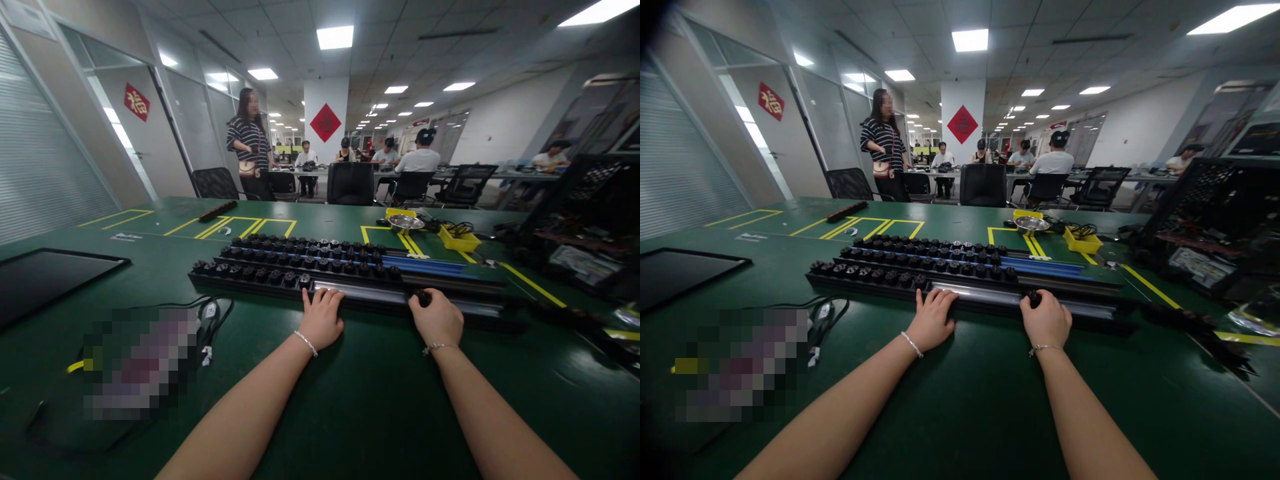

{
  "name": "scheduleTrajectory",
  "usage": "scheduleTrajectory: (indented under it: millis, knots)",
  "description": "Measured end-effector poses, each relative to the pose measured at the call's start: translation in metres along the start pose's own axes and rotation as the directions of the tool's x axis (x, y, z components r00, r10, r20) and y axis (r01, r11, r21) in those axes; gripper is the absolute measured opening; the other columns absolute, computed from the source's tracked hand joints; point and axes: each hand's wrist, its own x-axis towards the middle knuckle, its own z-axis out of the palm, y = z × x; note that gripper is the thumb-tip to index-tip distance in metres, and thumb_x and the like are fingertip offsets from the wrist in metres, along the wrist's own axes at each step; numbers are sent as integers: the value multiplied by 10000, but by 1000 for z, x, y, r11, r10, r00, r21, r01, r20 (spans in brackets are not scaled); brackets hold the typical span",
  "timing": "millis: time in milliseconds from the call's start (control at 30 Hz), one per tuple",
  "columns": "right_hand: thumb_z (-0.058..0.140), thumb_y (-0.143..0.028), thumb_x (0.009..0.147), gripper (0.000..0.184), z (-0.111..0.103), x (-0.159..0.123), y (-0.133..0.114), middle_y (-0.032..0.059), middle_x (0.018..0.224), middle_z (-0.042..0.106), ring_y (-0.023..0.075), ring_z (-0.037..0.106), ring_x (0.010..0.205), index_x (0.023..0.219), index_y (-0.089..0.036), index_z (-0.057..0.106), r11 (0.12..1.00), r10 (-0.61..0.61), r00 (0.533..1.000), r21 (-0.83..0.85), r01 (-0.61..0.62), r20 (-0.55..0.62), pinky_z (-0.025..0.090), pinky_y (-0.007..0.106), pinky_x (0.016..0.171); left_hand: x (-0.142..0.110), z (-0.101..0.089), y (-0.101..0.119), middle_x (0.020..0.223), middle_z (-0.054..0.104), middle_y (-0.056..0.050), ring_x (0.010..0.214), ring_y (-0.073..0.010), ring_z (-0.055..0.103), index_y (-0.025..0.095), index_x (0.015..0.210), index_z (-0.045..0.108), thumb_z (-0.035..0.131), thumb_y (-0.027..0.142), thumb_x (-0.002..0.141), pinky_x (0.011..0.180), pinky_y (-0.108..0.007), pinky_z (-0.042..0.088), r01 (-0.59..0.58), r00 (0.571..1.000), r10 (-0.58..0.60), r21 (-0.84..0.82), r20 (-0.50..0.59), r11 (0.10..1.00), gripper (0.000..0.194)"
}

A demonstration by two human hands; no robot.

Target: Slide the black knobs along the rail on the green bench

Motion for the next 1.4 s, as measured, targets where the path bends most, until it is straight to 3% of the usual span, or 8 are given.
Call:
scheduleTrajectory:
  millis: [467, 1400]
  knots:
    - [440, -363, 762, 347, -2, -1, -2, 80, 925, 645, 222, 557, 856, 1020, -174, 575, 1000, 9, 1000, -12, -9, -12, 336, 356, 839, 0, -2, 2, 1331, 434, -42, 1263, -254, 276, 265, 1273, 373, 500, 219, 737, 1061, -634, -10, 18, 1000, -18, 5, 16, 1000, 552]
    - [407, -330, 768, 353, -1, 0, 4, 98, 973, 623, 231, 538, 930, 1040, -166, 562, 998, 49, 997, -27, -51, -61, 261, 422, 957, 0, -2, 2, 1333, 446, -49, 1266, -254, 287, 262, 1273, 386, 503, 208, 734, 1070, -619, -5, 33, 999, -33, 6, 18, 999, 554]
